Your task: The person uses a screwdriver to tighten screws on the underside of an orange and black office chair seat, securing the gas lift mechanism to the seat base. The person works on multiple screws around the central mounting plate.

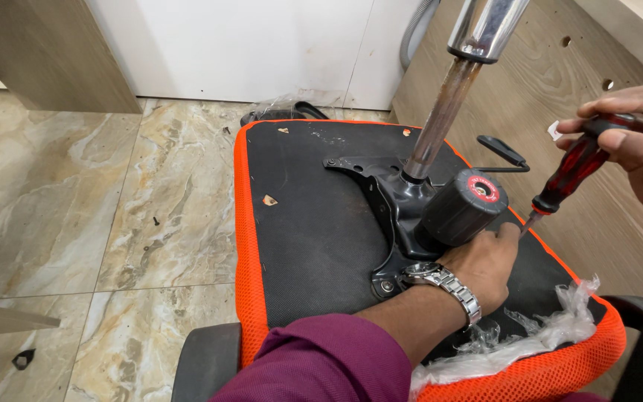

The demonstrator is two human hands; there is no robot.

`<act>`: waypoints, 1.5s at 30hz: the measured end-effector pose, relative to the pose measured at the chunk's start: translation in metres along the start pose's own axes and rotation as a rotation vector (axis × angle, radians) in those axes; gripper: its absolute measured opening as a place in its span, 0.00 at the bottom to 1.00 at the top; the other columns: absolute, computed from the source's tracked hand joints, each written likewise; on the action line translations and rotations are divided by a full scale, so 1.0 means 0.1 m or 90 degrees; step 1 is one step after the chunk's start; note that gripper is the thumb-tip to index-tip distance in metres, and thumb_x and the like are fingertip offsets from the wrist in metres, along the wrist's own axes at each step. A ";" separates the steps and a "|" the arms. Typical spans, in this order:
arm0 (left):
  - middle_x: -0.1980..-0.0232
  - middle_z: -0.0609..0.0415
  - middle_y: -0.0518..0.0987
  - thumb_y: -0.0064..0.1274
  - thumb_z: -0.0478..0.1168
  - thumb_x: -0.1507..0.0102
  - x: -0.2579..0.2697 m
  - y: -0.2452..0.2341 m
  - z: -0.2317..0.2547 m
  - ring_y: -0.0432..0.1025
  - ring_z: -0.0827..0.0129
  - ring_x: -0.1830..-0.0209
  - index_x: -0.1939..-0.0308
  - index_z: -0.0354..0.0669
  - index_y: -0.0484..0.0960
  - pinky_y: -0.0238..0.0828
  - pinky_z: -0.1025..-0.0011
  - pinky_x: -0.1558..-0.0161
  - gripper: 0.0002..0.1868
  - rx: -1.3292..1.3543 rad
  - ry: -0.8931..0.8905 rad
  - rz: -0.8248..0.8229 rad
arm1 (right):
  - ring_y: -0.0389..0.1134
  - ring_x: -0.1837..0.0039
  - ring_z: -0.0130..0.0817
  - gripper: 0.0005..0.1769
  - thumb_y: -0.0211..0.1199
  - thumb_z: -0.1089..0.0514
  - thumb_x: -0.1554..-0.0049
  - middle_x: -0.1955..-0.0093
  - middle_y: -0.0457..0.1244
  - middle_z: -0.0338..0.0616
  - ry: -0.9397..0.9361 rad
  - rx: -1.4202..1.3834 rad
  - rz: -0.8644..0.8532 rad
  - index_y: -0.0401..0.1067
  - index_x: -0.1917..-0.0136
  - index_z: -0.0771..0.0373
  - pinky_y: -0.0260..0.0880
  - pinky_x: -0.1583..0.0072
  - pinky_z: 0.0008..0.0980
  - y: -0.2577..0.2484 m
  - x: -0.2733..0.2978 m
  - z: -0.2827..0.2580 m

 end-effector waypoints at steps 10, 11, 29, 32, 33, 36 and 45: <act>0.54 0.32 0.81 0.58 0.29 0.46 -0.01 -0.03 0.04 0.77 0.40 0.49 0.45 0.34 0.71 0.76 0.49 0.51 0.25 -0.034 0.008 0.009 | 0.68 0.40 0.45 0.13 0.63 0.62 0.37 0.45 0.60 0.47 -0.018 0.125 0.066 0.66 0.40 0.63 0.77 0.38 0.47 -0.22 0.05 0.12; 0.54 0.32 0.80 0.57 0.29 0.46 -0.02 -0.01 0.03 0.77 0.40 0.49 0.45 0.34 0.70 0.76 0.49 0.51 0.25 -0.026 0.004 -0.001 | 0.70 0.36 0.45 0.14 0.60 0.61 0.37 0.42 0.60 0.47 -0.024 0.118 0.059 0.66 0.38 0.61 0.78 0.35 0.48 -0.18 0.06 0.05; 0.36 0.28 0.70 0.48 0.29 0.38 -0.10 -0.37 0.43 0.70 0.37 0.39 0.28 0.32 0.62 0.66 0.53 0.38 0.32 0.368 0.129 0.293 | 0.68 0.43 0.30 0.10 0.61 0.71 0.34 0.45 0.60 0.41 0.002 -0.092 0.105 0.68 0.43 0.60 0.77 0.37 0.37 -0.43 0.20 0.34; 0.38 0.28 0.72 0.49 0.32 0.38 -0.08 -0.47 0.51 0.71 0.37 0.40 0.31 0.31 0.65 0.66 0.52 0.39 0.30 0.353 0.123 0.307 | 0.70 0.40 0.28 0.18 0.60 0.70 0.41 0.46 0.61 0.39 0.012 -0.083 0.090 0.70 0.40 0.54 0.78 0.38 0.36 -0.46 0.23 0.33; 0.40 0.28 0.73 0.49 0.33 0.38 -0.08 -0.51 0.54 0.71 0.37 0.41 0.32 0.30 0.67 0.66 0.51 0.39 0.29 0.345 0.122 0.318 | 0.70 0.40 0.29 0.17 0.60 0.70 0.40 0.45 0.61 0.40 0.004 -0.078 0.083 0.70 0.40 0.54 0.78 0.37 0.37 -0.46 0.23 0.32; 0.49 0.32 0.80 0.51 0.38 0.42 -0.19 -0.53 0.57 0.77 0.40 0.49 0.44 0.29 0.73 0.72 0.51 0.44 0.23 0.290 0.019 0.267 | 0.70 0.40 0.32 0.14 0.60 0.70 0.37 0.44 0.61 0.43 -0.014 -0.082 0.075 0.71 0.41 0.56 0.78 0.36 0.39 -0.45 0.27 0.29; 0.58 0.36 0.85 0.57 0.46 0.53 -0.30 -0.48 0.50 0.81 0.44 0.55 0.51 0.36 0.80 0.77 0.53 0.50 0.28 0.337 -0.169 0.149 | 0.69 0.40 0.35 0.13 0.61 0.69 0.37 0.43 0.62 0.47 -0.001 -0.168 0.071 0.73 0.40 0.60 0.77 0.40 0.40 -0.43 0.27 0.35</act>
Point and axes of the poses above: each hand's wrist, its own x-axis away from the middle knuckle, its own y-axis out of the palm, z = x × y, the point moved 10 cm from there along -x, towards the middle knuckle
